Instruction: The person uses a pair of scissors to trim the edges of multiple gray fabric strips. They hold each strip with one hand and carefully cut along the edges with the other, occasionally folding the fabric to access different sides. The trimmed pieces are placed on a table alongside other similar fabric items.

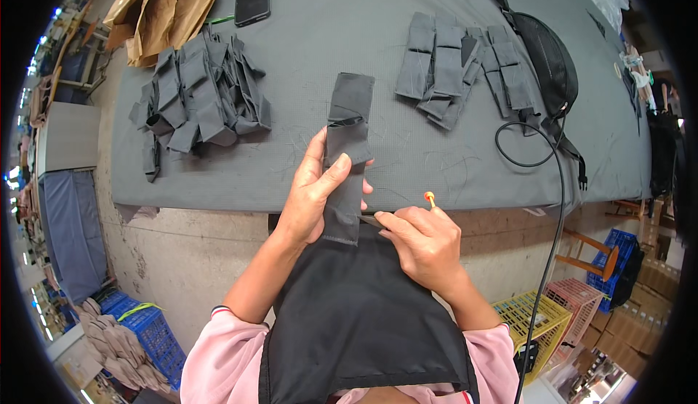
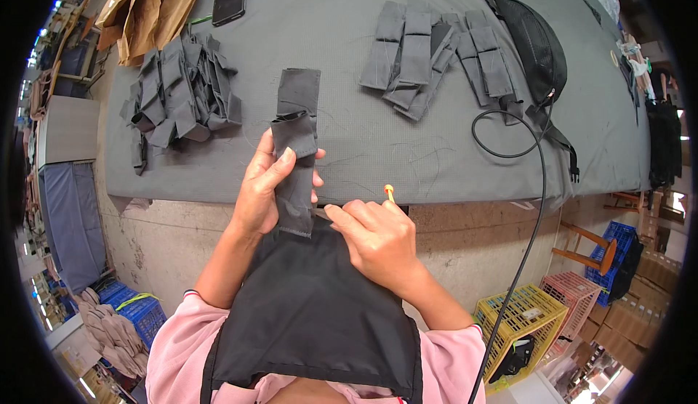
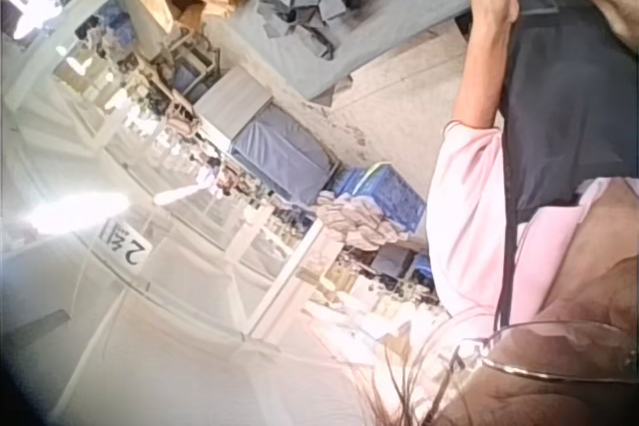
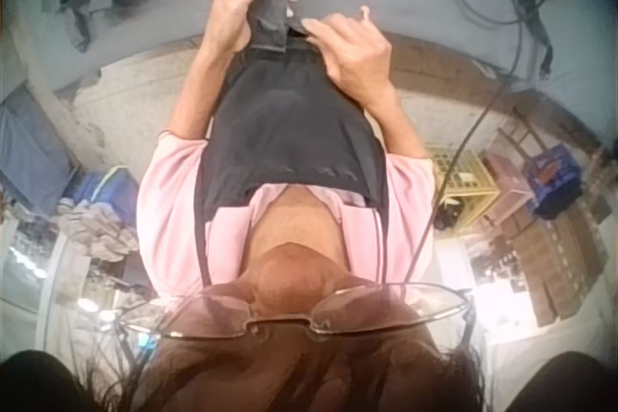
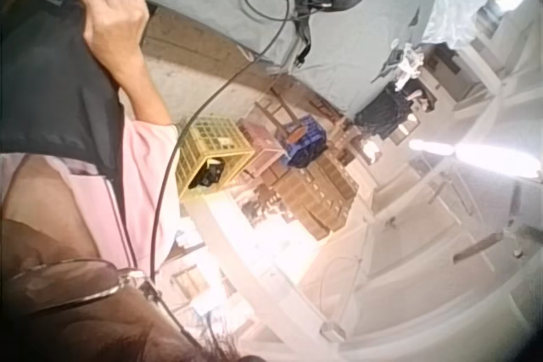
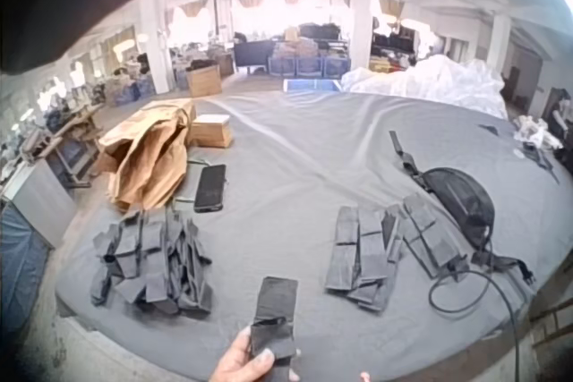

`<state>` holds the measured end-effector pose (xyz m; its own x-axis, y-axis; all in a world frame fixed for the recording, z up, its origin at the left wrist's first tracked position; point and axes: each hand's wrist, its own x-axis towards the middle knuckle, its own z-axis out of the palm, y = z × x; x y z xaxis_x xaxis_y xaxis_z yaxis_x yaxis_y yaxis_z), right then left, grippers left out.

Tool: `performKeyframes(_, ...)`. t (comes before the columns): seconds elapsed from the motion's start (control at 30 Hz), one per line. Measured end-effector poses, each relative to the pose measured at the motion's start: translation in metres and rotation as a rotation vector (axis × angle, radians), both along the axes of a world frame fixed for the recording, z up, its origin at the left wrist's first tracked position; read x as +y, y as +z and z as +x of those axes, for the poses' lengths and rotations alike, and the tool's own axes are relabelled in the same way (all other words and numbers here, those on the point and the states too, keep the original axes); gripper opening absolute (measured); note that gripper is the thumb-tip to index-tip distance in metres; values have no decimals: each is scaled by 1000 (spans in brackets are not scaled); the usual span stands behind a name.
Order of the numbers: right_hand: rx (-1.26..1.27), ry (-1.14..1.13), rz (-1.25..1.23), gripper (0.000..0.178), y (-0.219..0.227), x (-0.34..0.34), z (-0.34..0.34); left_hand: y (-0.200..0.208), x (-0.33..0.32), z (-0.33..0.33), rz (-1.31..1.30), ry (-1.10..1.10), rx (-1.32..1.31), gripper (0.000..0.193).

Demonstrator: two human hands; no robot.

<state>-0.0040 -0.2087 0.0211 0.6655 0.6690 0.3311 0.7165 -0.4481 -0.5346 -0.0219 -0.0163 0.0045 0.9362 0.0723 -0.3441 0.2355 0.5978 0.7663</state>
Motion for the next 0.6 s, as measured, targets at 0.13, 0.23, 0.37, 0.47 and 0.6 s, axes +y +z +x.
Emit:
performKeyframes(0.13, 34, 11, 18, 30, 7, -1, 6, -1, 1, -1, -3, -12, -7, 62)
performKeyframes(0.23, 17, 48, -21, 32, 3, 1, 7, 4, 1, 0, -6, -22, -8, 60)
performKeyframes(0.37, 136, 84, 54, 28, 5, -4, 10, 2, 2, -3, 18, -7, -90, 57)
performKeyframes(0.47, 30, -65, 82, 24, 3, 7, 9, -1, 0, -6, 12, -21, -144, 55)
performKeyframes(0.6, -69, 27, 46, 27, -11, 18, 0, 2, -3, -3, -31, 30, -142, 48)
